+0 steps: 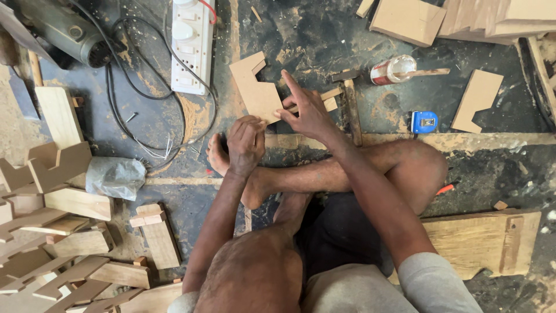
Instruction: The person sits on the floor and assembles small wooden parts by applying glue and hammering nails. They handle wooden pieces, a hammer, and nails, joining them together one by one.
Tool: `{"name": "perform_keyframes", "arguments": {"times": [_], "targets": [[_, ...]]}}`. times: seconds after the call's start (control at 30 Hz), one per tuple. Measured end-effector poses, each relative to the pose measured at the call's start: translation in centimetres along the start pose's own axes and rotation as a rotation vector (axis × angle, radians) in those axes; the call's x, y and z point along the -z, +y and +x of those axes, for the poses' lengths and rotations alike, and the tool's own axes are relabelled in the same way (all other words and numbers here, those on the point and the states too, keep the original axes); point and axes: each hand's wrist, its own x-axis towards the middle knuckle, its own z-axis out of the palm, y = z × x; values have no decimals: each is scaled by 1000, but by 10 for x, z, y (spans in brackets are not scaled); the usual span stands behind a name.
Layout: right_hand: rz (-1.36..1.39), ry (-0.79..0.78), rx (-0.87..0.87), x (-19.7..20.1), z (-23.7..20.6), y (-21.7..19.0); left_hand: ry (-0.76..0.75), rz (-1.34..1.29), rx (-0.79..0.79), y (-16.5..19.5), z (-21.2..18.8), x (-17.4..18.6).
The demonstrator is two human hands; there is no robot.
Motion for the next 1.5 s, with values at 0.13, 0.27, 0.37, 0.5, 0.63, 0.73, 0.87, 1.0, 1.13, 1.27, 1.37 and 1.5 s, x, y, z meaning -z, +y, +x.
{"name": "perform_keyframes", "arguments": {"times": [0.13,0.27,0.37,0.5,0.63,0.73,0.87,1.0,1.13,1.27,1.37,1.5], "targets": [[2,-8,-7,2,1,-4,-14,34,0,-2,0,0],[-21,12,44,1,-1,-2,-6,28,4,-1,1,0],[-234,408,367,1,-13,5,-9,30,1,-2,1,0],[-113,666,-266,20,-57,27,-13,43,12,-2,1,1],[-460,311,-546,32,-84,45,-2,27,2,0,3,2],[-379,130,-738,27,-82,54,-7,22,10,2,5,5],[-288,266,-729,26,-78,72,9,0,18,1,8,5],[-296,425,-559,29,-91,82,28,-24,48,-3,3,3],[-291,419,-524,35,-118,58,-18,-65,131,-9,-4,0],[-126,513,-240,43,-140,15,-3,-51,99,-16,-8,-4],[-107,367,-103,38,-142,-9,-14,-31,102,-18,-9,-7],[-290,240,201,28,-132,-27,-22,-36,118,-17,-9,-8]]}}
